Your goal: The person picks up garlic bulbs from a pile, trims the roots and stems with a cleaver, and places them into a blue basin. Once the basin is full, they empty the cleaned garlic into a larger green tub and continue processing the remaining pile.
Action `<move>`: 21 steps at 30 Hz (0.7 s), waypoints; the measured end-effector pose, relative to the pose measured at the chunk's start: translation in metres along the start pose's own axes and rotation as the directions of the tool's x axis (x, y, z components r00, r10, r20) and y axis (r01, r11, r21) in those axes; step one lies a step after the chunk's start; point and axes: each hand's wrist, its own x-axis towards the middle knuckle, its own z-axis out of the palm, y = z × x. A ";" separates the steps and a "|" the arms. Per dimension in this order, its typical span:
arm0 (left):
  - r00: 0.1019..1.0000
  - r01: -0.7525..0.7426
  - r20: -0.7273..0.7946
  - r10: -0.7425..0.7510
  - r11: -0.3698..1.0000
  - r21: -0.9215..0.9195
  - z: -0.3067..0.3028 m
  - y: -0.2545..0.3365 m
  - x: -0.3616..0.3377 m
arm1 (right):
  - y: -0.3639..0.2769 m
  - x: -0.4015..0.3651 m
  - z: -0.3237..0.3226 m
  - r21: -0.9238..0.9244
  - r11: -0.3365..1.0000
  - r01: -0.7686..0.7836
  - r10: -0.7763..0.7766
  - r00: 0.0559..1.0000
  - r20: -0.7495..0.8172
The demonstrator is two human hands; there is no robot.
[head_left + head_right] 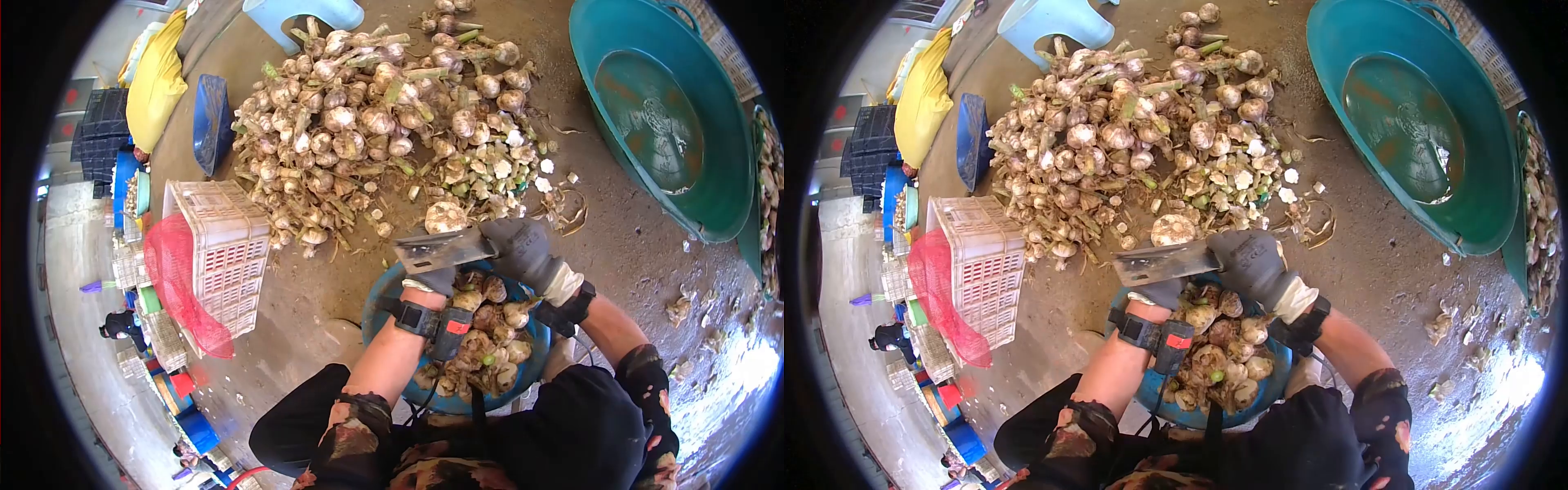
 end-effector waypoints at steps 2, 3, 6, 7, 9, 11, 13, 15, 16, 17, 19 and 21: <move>0.990 0.065 -0.134 -0.036 0.974 0.218 0.011 -0.028 0.008 | 0.001 -0.002 0.004 -0.009 1.000 -0.017 0.017 1.000 0.001; 0.999 0.027 -0.029 -0.017 0.931 0.363 0.009 -0.025 0.002 | 0.002 -0.001 0.004 -0.019 0.999 -0.031 0.031 1.000 0.003; 1.000 -0.024 0.005 0.023 0.963 0.269 0.017 -0.014 0.002 | 0.004 0.000 -0.002 -0.011 0.992 -0.125 0.125 0.990 0.065; 0.994 -0.038 -0.110 0.010 0.966 -0.256 0.030 0.004 -0.009 | 0.013 -0.002 0.002 -0.011 0.993 -0.115 0.116 0.991 0.066; 0.996 0.033 -0.043 -0.078 0.777 -0.628 0.029 0.031 -0.022 | 0.042 -0.008 0.016 -0.098 0.929 -0.357 0.369 0.914 0.171; 0.999 -0.043 -0.025 0.036 0.748 -0.663 0.019 0.068 -0.033 | 0.076 -0.023 0.000 -0.131 0.826 -0.549 0.564 0.800 0.202; 0.926 -0.079 0.295 0.236 0.884 -0.460 0.000 0.084 -0.035 | 0.088 -0.039 -0.006 -0.281 0.756 -0.591 0.649 0.731 0.211; 0.835 -0.258 0.503 0.224 0.966 -0.003 -0.021 0.110 -0.033 | 0.078 -0.039 -0.017 -0.264 0.759 -0.595 0.648 0.726 0.230; 0.841 -0.192 0.538 0.048 0.957 0.216 -0.034 0.103 -0.033 | 0.076 -0.040 -0.017 -0.247 0.750 -0.614 0.662 0.705 0.255; 0.882 -0.087 0.448 -0.148 0.882 0.462 -0.051 0.131 -0.020 | 0.077 -0.042 -0.013 -0.245 0.754 -0.609 0.656 0.709 0.259; 0.978 0.208 -0.098 -0.185 0.800 0.563 -0.105 0.095 0.024 | 0.078 -0.044 -0.004 -0.110 0.757 -0.644 0.649 0.725 0.231; 0.813 0.417 -0.360 -0.458 0.889 -0.188 -0.133 0.108 0.059 | 0.076 -0.038 0.002 -0.112 0.745 -0.658 0.660 0.702 0.267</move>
